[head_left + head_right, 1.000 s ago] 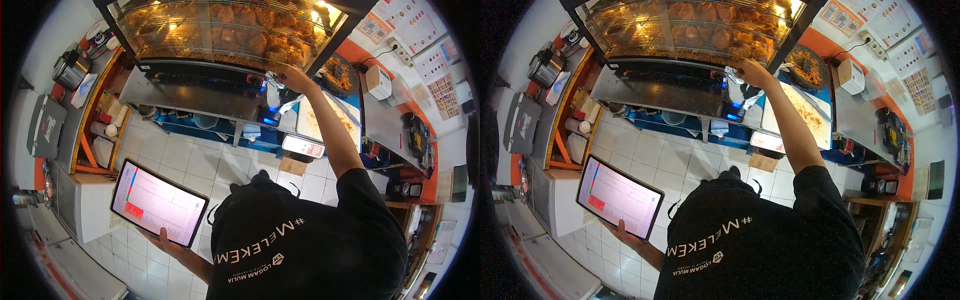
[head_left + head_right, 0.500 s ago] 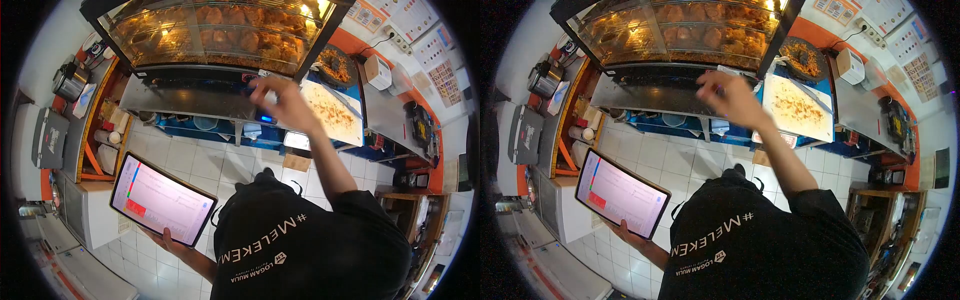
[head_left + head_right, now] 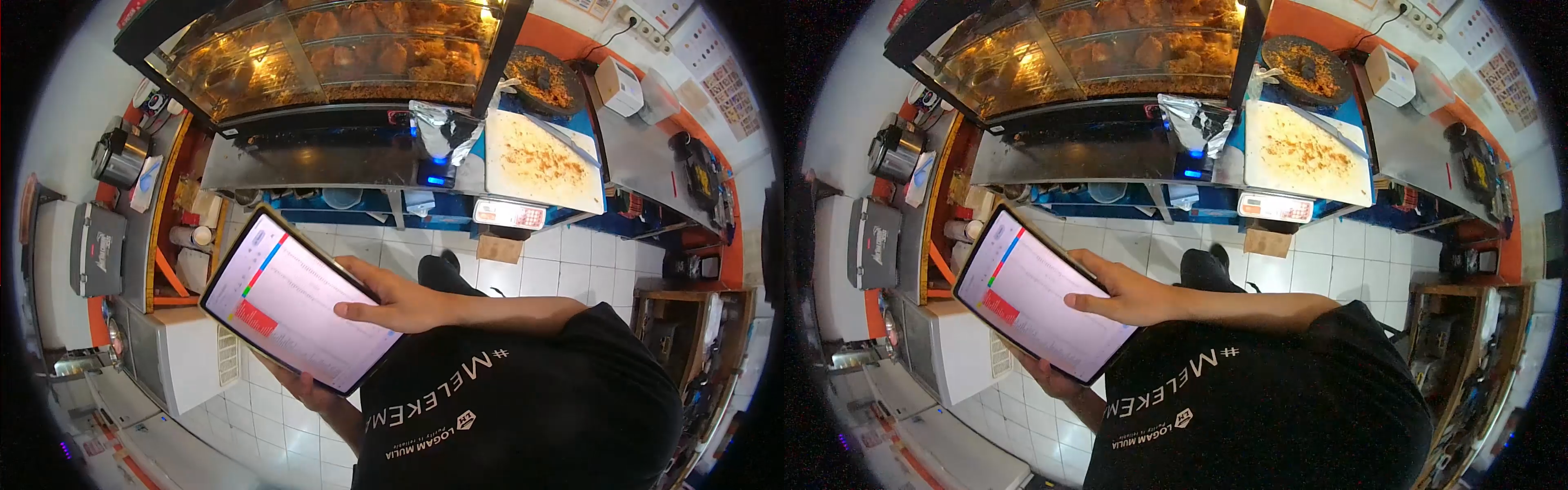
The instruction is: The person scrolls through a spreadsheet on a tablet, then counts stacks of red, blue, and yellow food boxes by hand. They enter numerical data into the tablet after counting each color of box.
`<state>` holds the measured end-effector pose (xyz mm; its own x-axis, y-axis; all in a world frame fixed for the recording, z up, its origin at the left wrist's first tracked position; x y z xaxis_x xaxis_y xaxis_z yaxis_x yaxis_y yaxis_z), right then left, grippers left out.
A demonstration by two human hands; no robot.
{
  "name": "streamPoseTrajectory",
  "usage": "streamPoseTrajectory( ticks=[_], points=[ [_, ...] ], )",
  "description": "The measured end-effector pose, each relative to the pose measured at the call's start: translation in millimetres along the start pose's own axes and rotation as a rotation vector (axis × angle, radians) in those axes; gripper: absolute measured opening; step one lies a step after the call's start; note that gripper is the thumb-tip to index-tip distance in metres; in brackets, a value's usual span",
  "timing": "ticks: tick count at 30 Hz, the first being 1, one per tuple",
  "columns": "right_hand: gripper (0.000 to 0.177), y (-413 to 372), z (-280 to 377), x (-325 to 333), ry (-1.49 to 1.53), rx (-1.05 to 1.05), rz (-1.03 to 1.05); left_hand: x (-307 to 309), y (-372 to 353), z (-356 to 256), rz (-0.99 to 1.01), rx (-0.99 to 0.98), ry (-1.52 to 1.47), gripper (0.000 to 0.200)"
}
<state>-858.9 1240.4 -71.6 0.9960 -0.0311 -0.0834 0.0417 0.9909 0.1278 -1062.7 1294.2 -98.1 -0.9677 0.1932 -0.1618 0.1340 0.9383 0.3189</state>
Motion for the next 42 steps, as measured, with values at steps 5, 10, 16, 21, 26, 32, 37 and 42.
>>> streamPoseTrajectory(
  ticks=[5, 10, 16, 21, 26, 32, 37, 42],
  points=[
    [0.066, -11, 8, 14, 0.048, 0.018, -0.127, -29, 12, -17, 0.117, 0.040, -0.083, 0.107],
    [0.078, -12, 31, 21, 0.032, 0.059, -0.116, -38, 16, -29, 0.108, 0.145, -0.173, 0.112],
    [0.080, -11, 67, 20, -0.114, 0.090, -0.189, -44, 14, -41, 0.188, 0.178, -0.335, 0.113],
    [0.081, -15, 69, 20, -0.187, 0.064, -0.176, -42, 7, -42, 0.210, 0.168, -0.392, 0.107],
    [0.084, -15, 70, 17, -0.226, 0.064, -0.126, -36, -3, -36, 0.126, 0.186, -0.293, 0.096],
    [0.091, -16, 66, 17, -0.259, 0.082, -0.110, -29, -6, -28, 0.109, 0.229, -0.273, 0.091],
    [0.093, -18, 67, 19, -0.311, 0.054, -0.104, -31, -8, -26, 0.082, 0.284, -0.270, 0.097],
    [0.095, -23, 66, 22, -0.316, 0.040, -0.115, -36, -7, -26, 0.083, 0.326, -0.281, 0.098]
  ],
)
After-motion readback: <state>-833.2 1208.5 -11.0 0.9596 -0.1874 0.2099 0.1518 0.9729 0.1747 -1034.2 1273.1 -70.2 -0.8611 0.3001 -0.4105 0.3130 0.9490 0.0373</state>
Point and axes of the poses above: each hand's wrist, its own y-axis towards the middle knuckle, its own x-axis out of the back of the hand, z = x × y, the point moved 5 cm from there along y, towards the middle knuckle, and after that the axes turned 4 degrees about -y, right-handed, at the moved point
